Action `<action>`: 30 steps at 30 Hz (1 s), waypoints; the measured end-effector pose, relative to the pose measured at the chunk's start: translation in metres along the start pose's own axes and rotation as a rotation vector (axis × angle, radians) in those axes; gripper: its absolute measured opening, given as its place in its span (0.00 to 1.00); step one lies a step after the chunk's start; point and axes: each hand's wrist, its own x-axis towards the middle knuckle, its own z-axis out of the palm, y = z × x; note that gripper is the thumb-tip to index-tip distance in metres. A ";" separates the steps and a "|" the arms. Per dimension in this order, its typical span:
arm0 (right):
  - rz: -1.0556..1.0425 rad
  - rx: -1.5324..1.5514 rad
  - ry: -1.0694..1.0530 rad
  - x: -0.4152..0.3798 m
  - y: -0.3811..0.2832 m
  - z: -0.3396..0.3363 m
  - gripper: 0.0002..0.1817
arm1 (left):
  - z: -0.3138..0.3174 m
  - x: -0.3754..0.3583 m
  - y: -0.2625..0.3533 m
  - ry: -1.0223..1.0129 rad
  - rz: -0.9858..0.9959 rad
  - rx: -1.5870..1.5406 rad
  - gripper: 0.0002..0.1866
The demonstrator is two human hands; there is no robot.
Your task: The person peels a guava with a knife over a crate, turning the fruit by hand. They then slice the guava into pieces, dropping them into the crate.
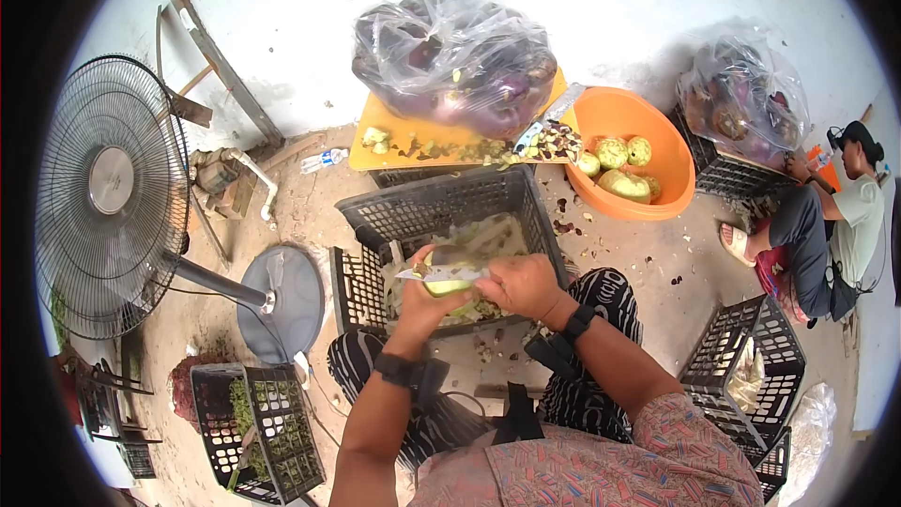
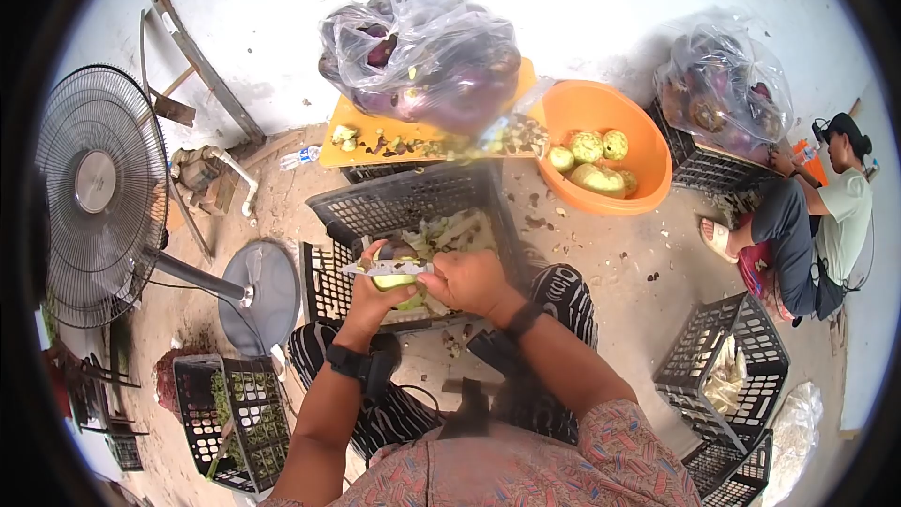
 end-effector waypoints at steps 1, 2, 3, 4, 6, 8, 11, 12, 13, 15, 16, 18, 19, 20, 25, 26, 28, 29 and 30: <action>0.017 0.005 0.007 0.000 0.001 0.000 0.19 | -0.001 0.000 -0.002 0.000 0.020 0.007 0.46; 0.034 0.009 0.014 0.001 0.001 -0.001 0.19 | -0.003 0.000 -0.003 -0.001 0.020 0.007 0.46; 0.034 0.008 0.014 0.001 0.002 -0.001 0.19 | -0.003 0.000 -0.003 0.009 0.025 0.025 0.46; 0.046 0.013 0.008 0.001 0.002 -0.002 0.19 | -0.003 0.000 -0.003 0.018 0.030 0.043 0.46; 0.056 0.017 0.002 0.001 0.002 -0.002 0.20 | -0.003 -0.001 -0.005 0.025 0.039 0.052 0.47; 0.078 0.020 -0.018 0.000 0.004 0.000 0.20 | -0.003 -0.002 -0.004 0.032 0.048 0.061 0.47; 0.065 0.034 -0.021 0.000 0.004 0.001 0.20 | -0.003 -0.003 -0.003 0.042 0.077 0.108 0.48; 0.064 0.034 -0.021 0.000 0.004 0.001 0.20 | -0.004 -0.003 -0.004 0.039 0.079 0.105 0.48; 0.057 0.031 -0.020 -0.001 0.003 0.002 0.20 | -0.005 -0.002 -0.005 0.037 0.081 0.101 0.48; 0.049 0.028 -0.021 -0.001 0.003 0.003 0.20 | -0.005 -0.001 -0.005 0.027 0.091 0.205 0.48; 0.040 0.035 -0.008 -0.001 0.002 0.004 0.20 | -0.005 -0.001 -0.004 0.018 0.100 0.310 0.48; 0.032 0.043 0.006 0.000 0.002 0.005 0.20 | 0.000 -0.004 0.000 0.024 0.075 0.227 0.47; 0.037 0.046 0.007 0.000 0.002 0.006 0.20 | 0.002 -0.004 0.002 0.028 0.052 0.145 0.47; 0.042 0.050 0.009 0.000 0.003 0.005 0.20 | 0.001 -0.004 0.000 0.026 0.052 0.147 0.47; 0.105 0.019 -0.011 0.000 0.008 0.003 0.21 | -0.007 -0.003 -0.005 0.134 0.154 0.064 0.48; 0.114 0.029 -0.011 0.000 0.008 0.002 0.21 | -0.007 -0.003 -0.006 0.135 0.153 0.064 0.48; 0.113 0.032 -0.004 -0.001 0.009 0.004 0.22 | -0.008 -0.003 -0.006 0.140 0.178 0.120 0.48; 0.113 0.034 0.003 -0.001 0.009 0.004 0.22 | -0.008 -0.004 -0.007 0.140 0.180 0.121 0.48; 0.112 0.034 0.006 -0.001 0.010 0.004 0.22 | -0.009 -0.004 -0.008 0.152 0.193 0.149 0.48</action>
